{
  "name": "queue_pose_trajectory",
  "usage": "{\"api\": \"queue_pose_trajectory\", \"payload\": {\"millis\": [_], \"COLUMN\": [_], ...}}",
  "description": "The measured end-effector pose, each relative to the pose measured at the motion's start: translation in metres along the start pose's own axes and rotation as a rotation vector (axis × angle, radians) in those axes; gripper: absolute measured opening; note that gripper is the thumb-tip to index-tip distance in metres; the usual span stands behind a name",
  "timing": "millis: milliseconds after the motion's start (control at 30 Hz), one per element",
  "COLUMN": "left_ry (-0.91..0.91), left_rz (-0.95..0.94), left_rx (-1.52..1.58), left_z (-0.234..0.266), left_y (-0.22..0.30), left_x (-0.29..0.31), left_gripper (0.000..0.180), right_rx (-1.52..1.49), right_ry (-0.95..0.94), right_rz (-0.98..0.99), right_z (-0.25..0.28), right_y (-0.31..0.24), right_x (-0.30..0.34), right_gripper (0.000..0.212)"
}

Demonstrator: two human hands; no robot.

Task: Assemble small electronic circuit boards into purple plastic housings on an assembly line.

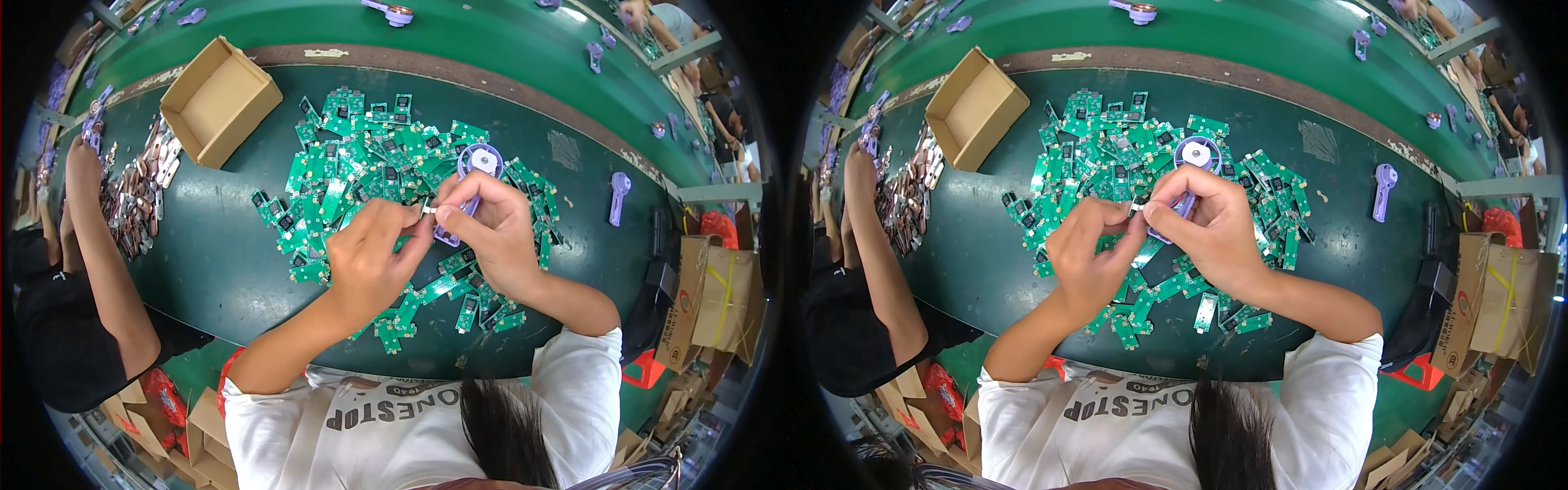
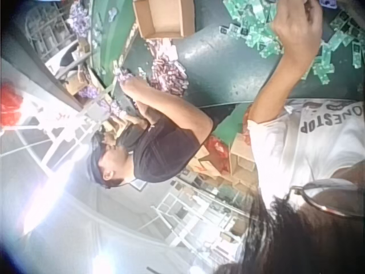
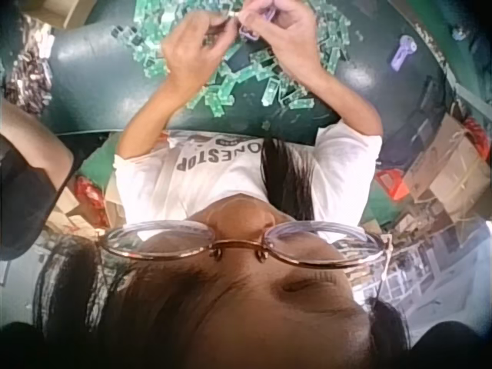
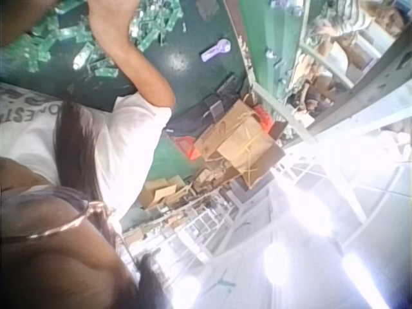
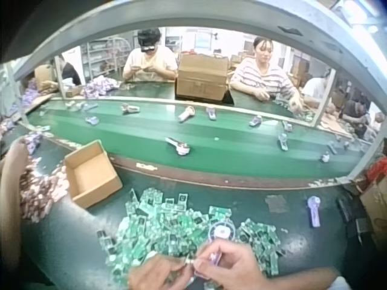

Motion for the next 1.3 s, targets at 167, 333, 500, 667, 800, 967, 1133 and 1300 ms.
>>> {"api": "queue_pose_trajectory", "payload": {"millis": [167, 333, 500, 667, 800, 967, 1133, 1300], "left_ry": [-0.004, 0.029, 0.039, 0.027, 0.058, 0.044, 0.048, 0.032], "left_rz": [-0.082, -0.189, -0.205, -0.201, -0.195, -0.183, -0.236, -0.293], "left_rx": [-0.094, -0.14, -0.138, -0.18, -0.136, -0.111, -0.111, -0.097], "left_z": [-0.0017, -0.0028, -0.0028, -0.0024, -0.0023, -0.0021, -0.0026, -0.002], "left_y": [0.0025, 0.0017, 0.0022, 0.0052, 0.004, 0.0047, 0.0032, 0.0047], "left_x": [-0.0005, 0.0003, 0.001, 0.0021, 0.0026, 0.0053, 0.0058, 0.0052], "left_gripper": [0.022, 0.021, 0.02, 0.025, 0.025, 0.027, 0.023, 0.024], "right_rx": [0.024, 0.005, -0.042, -0.008, -0.023, -0.037, -0.064, -0.074], "right_ry": [-0.028, 0.013, 0.028, 0.019, -0.017, -0.051, -0.111, -0.148], "right_rz": [-0.031, -0.017, -0.061, -0.031, -0.057, -0.029, -0.116, -0.135], "right_z": [0.0015, 0.0009, 0.0012, 0.0003, 0.0005, 0.0024, 0.0074, 0.0095], "right_y": [-0.0009, 0.001, 0.0019, 0.0003, -0.0003, 0.0002, 0.002, -0.0014], "right_x": [-0.0003, 0.0005, 0.001, 0.002, 0.0019, 0.0021, -0.0013, -0.0031], "right_gripper": [0.006, 0.003, 0.003, 0.003, 0.003, 0.004, 0.005, 0.007]}}
Point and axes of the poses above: each hand's wrist, its own x-axis away from the middle knuckle, its own z-axis out of the back of the hand, y = z × x, the point moved 2 cm from there along -x, towards the middle knuckle, and after that the axes turned 5 degrees about z, right-handed, at the moved point
